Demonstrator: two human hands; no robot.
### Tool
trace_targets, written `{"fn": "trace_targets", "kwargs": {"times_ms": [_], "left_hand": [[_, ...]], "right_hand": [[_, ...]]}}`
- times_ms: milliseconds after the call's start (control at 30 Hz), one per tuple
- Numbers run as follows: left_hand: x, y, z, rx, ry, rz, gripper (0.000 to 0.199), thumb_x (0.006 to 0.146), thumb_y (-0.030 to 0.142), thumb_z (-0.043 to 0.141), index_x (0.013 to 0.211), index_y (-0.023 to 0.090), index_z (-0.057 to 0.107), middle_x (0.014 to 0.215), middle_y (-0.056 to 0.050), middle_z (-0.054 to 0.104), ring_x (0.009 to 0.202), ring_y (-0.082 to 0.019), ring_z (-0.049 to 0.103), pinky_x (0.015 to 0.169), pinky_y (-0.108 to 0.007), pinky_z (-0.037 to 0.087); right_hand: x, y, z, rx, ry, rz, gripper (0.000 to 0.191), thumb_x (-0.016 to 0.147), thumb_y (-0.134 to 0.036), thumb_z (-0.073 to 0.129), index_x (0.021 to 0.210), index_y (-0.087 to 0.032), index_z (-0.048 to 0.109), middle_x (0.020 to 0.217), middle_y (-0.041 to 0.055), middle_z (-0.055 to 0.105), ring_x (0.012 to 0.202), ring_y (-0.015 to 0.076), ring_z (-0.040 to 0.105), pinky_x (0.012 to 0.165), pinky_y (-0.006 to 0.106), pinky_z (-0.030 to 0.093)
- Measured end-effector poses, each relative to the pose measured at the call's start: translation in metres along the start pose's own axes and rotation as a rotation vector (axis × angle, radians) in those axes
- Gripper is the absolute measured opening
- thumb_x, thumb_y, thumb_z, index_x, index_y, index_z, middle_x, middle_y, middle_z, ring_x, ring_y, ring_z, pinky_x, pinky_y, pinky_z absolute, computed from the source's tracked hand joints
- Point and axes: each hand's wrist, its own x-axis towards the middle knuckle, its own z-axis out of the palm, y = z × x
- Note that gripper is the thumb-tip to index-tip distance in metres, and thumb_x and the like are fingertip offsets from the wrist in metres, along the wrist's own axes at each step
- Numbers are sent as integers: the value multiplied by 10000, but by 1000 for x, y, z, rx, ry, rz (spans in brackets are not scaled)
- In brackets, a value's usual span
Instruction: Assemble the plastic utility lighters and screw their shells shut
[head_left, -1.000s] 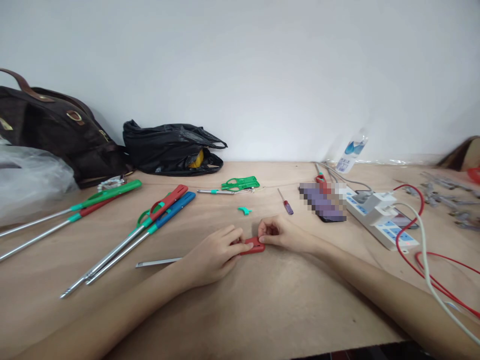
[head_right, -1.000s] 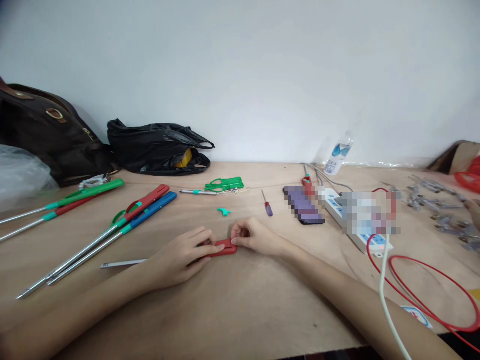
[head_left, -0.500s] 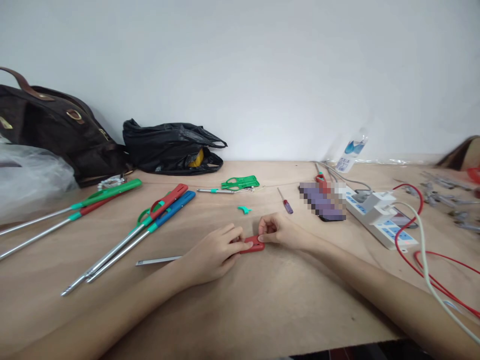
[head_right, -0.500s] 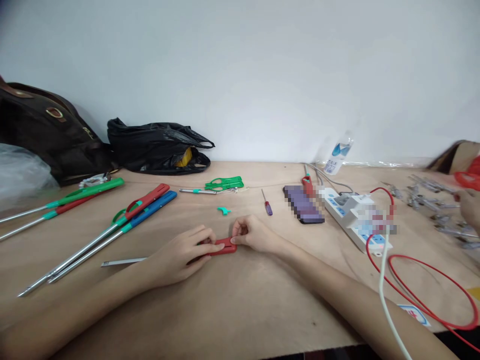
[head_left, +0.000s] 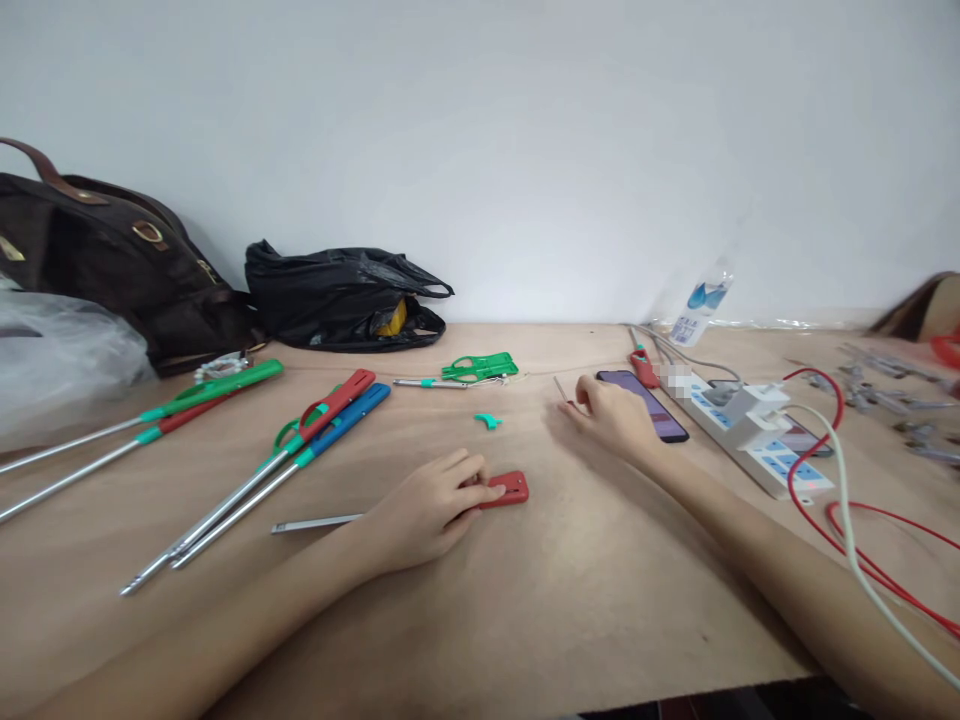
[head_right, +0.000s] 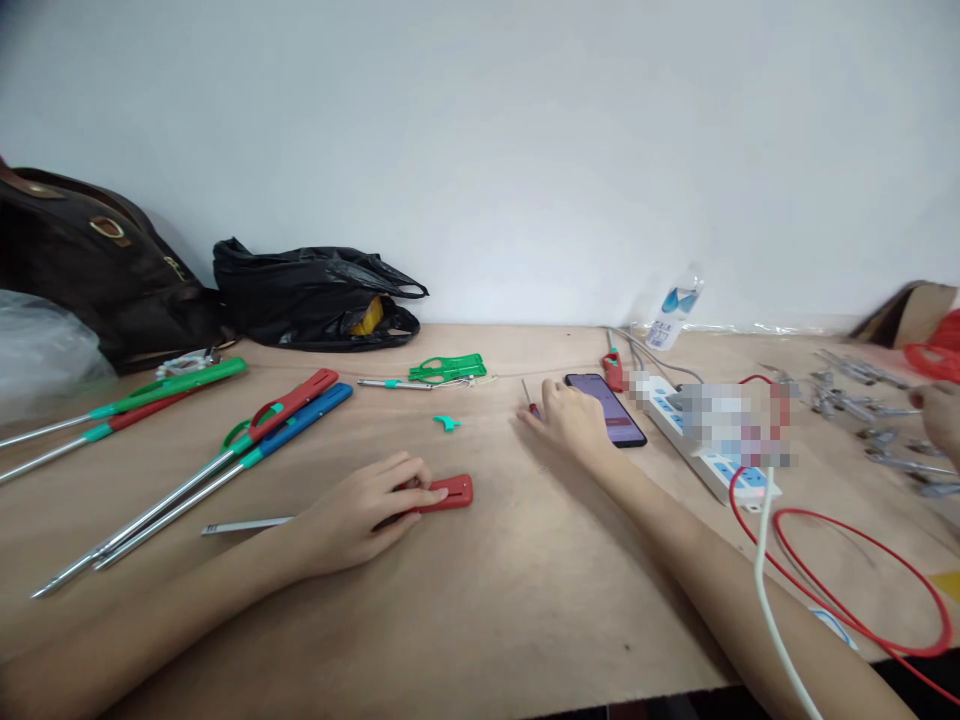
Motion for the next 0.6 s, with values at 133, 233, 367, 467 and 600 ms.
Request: {"fn": "trace_targets", "kwargs": {"times_ms": [133,233,367,467,600], "left_hand": [[-1,-1,1,-8,10,6,351,887,55,447,1155,204,617,1012,-65,577,885,-190,517,717,-292,439],[-1,-2,1,-8,-1,-4,356,886,55,444,1155,205,623,1011,-67,578,889,-193,516,722,-294,441],[-1,-1,1,-2,3,-3,349,886,60,446,1149,202,626,1012,-68,582,890,-194,516,720,-292,441],[0,-1,1,9,6,-1,353,884,56,443,1151,200,624,1004,-68,581,879,-191,516,708,-286,437],[0,0,-1,20,5,7,352,882,56,441,1148,202,620,989,-67,576,867,-187,514,708,-282,434]], "right_hand": [[3,16,5,-265,-60,14,293,892,-438,520,748,-183,527,809,120,659,757,242,623,573,297,318],[5,15,0,-246,2,21,246,926,-352,459,749,-187,504,867,125,659,782,237,627,577,301,331],[5,5,-15,254,323,-64,193,885,-378,543,840,-203,475,891,88,632,768,209,622,591,297,411],[-2,-9,-21,856,306,-164,240,901,-436,533,931,-223,426,873,55,632,674,167,617,556,288,466],[-19,-31,-18,1199,33,-217,275,935,-470,503,1001,-241,367,797,10,647,571,137,610,568,306,516]]}}
